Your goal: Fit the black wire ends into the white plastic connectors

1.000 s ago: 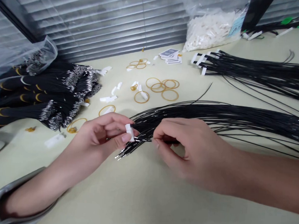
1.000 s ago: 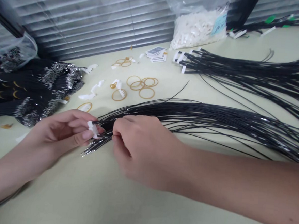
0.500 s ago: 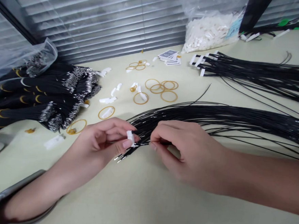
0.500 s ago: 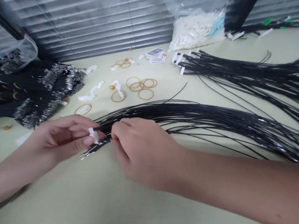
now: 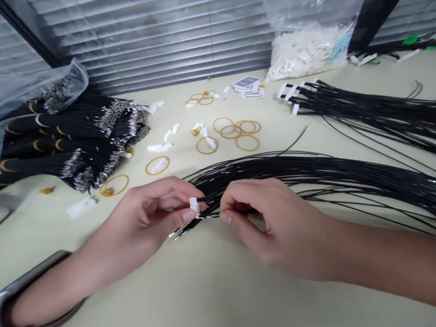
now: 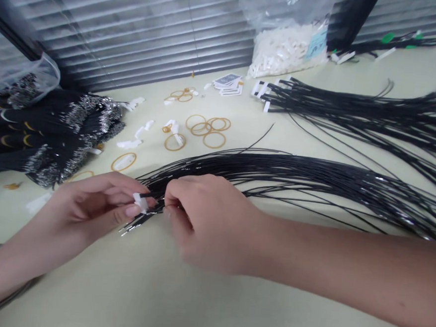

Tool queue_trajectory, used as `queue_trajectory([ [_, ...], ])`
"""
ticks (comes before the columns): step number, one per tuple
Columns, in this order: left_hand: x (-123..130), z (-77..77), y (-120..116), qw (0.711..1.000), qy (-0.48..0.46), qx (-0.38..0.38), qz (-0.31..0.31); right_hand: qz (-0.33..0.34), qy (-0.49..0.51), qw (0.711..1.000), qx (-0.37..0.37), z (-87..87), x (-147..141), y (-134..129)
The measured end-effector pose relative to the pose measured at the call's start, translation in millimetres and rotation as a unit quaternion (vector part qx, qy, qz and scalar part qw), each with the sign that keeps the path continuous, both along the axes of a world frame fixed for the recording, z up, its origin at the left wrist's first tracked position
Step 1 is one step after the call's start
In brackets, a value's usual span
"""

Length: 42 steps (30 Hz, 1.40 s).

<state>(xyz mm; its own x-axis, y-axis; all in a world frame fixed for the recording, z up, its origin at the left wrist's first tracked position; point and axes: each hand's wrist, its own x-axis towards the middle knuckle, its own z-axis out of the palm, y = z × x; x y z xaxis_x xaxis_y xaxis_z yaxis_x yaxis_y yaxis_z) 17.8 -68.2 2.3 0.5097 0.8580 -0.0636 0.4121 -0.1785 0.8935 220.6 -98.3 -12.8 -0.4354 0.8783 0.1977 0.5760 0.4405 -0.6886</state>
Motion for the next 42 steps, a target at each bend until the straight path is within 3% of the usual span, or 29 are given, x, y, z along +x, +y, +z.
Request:
queue_trajectory([
  [4, 0, 0.1, -1, 1.000, 0.007, 0.009, 0.003, -0.012, 0.000, 1.000, -0.012, 0.6, -1, 0],
  [10, -2, -0.2, -3, 0.999, 0.010, 0.029, -0.011, -0.008, 0.047, 0.987, -0.156, 9.1, 0, 4],
  [15, -3, -0.9, -3, 0.999, 0.011, 0.049, -0.017, 0.000, 0.056, 0.978, -0.201, 13.1, 0, 6],
  [23, 2, -0.2, -5, 1.000, 0.003, 0.005, 0.002, -0.020, -0.003, 0.999, -0.038, 1.0, -5, 0],
  [35, 1, 2.9, -1, 1.000, -0.017, -0.016, 0.017, 0.013, 0.025, 0.999, -0.022, 2.4, -5, -1],
  [42, -2, 4.5, 1, 0.997, -0.045, -0.050, 0.038, 0.025, -0.033, 0.974, 0.223, -4.1, -4, -4],
])
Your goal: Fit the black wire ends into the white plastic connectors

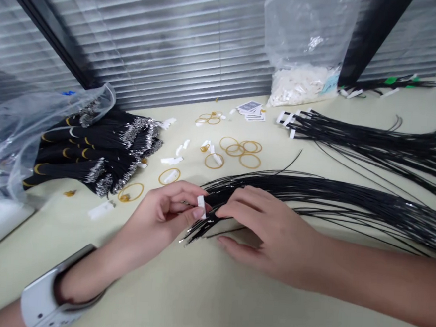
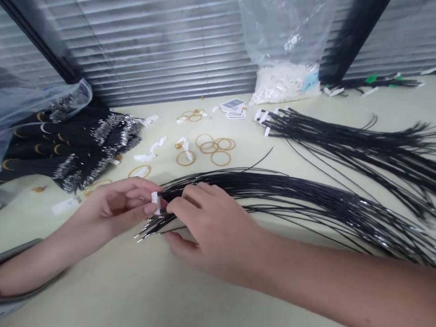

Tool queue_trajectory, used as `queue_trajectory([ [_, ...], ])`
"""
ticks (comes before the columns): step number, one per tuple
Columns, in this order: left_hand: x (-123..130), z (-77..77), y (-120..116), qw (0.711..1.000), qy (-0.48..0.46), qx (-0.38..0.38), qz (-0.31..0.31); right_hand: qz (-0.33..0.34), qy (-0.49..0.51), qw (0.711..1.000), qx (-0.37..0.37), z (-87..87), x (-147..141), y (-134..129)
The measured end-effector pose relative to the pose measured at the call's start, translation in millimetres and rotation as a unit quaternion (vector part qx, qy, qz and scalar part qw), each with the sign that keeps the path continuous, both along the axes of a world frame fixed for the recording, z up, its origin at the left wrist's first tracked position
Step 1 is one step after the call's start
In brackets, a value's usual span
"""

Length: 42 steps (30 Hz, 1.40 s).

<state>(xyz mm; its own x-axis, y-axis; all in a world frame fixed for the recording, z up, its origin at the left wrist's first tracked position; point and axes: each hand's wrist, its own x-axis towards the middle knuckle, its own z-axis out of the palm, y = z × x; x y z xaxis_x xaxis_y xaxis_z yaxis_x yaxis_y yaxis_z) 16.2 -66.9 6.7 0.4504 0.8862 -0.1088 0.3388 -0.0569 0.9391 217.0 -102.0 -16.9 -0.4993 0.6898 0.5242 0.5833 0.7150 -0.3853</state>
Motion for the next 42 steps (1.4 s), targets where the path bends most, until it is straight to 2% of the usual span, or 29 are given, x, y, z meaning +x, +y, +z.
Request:
queue_trajectory([
  [3, -1, 1.4, 1, 0.999, -0.037, -0.012, -0.010, -0.024, -0.009, 0.998, 0.058, 5.1, 2, 3],
  [5, -2, 2.4, 2, 0.998, -0.060, -0.012, -0.015, -0.054, -0.025, 0.996, 0.067, 10.6, 3, 9],
  [7, -2, 2.7, 4, 0.997, -0.075, -0.007, -0.016, -0.054, -0.026, 0.998, 0.018, 15.8, 4, 18],
  [10, -4, 1.9, 7, 0.997, -0.081, 0.005, -0.011, -0.013, 0.040, 0.985, -0.167, 21.1, 5, 31],
  [12, -5, 1.6, 11, 0.997, -0.073, 0.012, -0.012, 0.001, 0.084, 0.965, -0.248, 22.6, 5, 37],
  [17, -4, 2.6, 16, 0.998, -0.019, 0.043, -0.044, 0.034, 0.121, 0.957, -0.262, 23.1, -1, 50],
  [23, -6, 3.0, 17, 0.985, 0.074, 0.148, -0.040, 0.101, 0.178, 0.942, -0.265, 32.5, -7, 76],
  [27, 1, 14.6, 9, 0.955, 0.165, 0.245, -0.036, 0.141, 0.221, 0.923, -0.281, 51.0, -7, 93],
  [30, 20, 21.3, -3, 0.920, 0.229, 0.304, -0.089, 0.167, 0.235, 0.912, -0.291, 66.2, -7, 102],
  [34, 55, 13.4, -9, 0.879, 0.281, 0.351, -0.159, 0.187, 0.232, 0.908, -0.295, 84.7, -2, 107],
  [38, 78, 3.3, 3, 0.851, 0.283, 0.393, -0.204, 0.179, 0.251, 0.910, -0.277, 113.3, 13, 94],
  [42, 85, 1.3, 13, 0.841, 0.279, 0.421, -0.195, 0.145, 0.285, 0.918, -0.234, 154.8, 38, 69],
])
